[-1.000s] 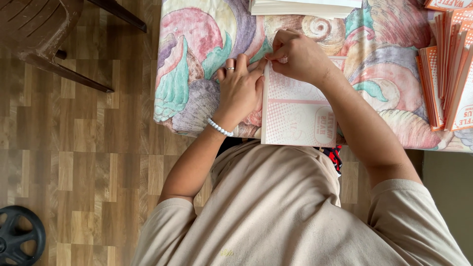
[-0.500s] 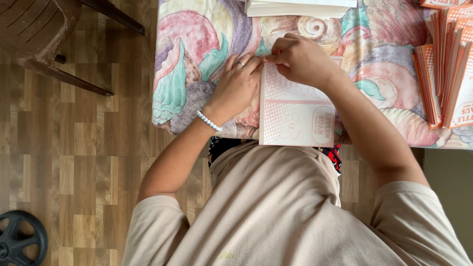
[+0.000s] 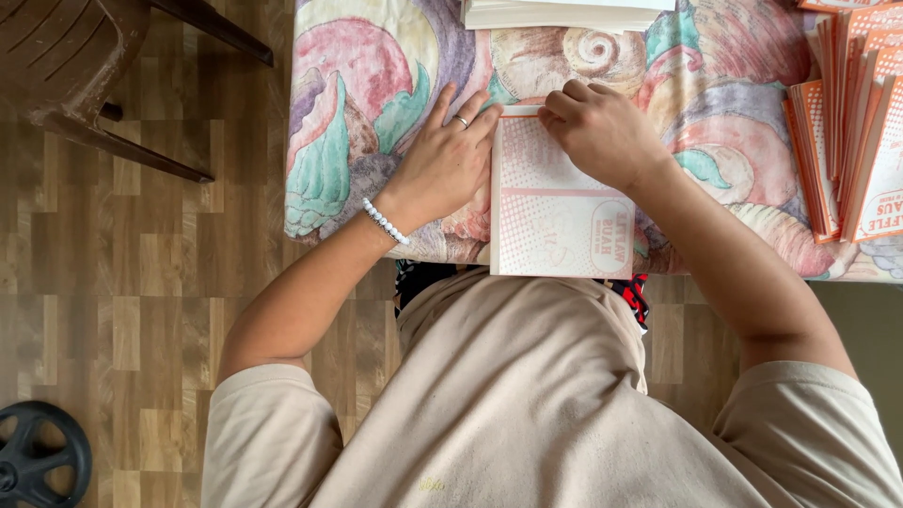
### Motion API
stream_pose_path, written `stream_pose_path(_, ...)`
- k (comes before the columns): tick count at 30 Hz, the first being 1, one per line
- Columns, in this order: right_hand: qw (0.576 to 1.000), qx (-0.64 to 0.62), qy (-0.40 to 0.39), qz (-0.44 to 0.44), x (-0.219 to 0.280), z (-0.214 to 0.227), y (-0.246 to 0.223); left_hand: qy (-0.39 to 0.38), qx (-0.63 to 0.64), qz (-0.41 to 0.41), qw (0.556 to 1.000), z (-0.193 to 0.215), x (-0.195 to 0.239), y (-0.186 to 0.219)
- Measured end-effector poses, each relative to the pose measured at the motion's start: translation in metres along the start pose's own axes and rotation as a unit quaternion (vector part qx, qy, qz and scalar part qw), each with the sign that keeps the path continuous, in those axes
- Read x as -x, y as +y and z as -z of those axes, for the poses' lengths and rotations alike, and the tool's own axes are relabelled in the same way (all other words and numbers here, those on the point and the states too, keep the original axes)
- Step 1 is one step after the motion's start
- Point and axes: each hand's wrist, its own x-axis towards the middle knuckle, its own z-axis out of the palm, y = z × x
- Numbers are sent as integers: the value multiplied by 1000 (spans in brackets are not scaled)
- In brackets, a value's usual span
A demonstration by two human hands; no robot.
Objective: Folding paper sheets into waffle bags and stacking them on a table.
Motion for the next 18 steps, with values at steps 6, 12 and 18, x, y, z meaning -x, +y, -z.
stream_pose_path(6, 1000, 16, 1, 9, -2, 0, -1, 17, 39, 9, 999, 0, 9, 0)
stream_pose_path(12, 996, 73, -48, 32, -12, 13, -4, -4, 72, 20, 997, 4, 11, -4)
stream_pose_path(18, 991, 94, -81, 40, -13, 10, -5, -5, 65, 25, 998, -1, 13, -6)
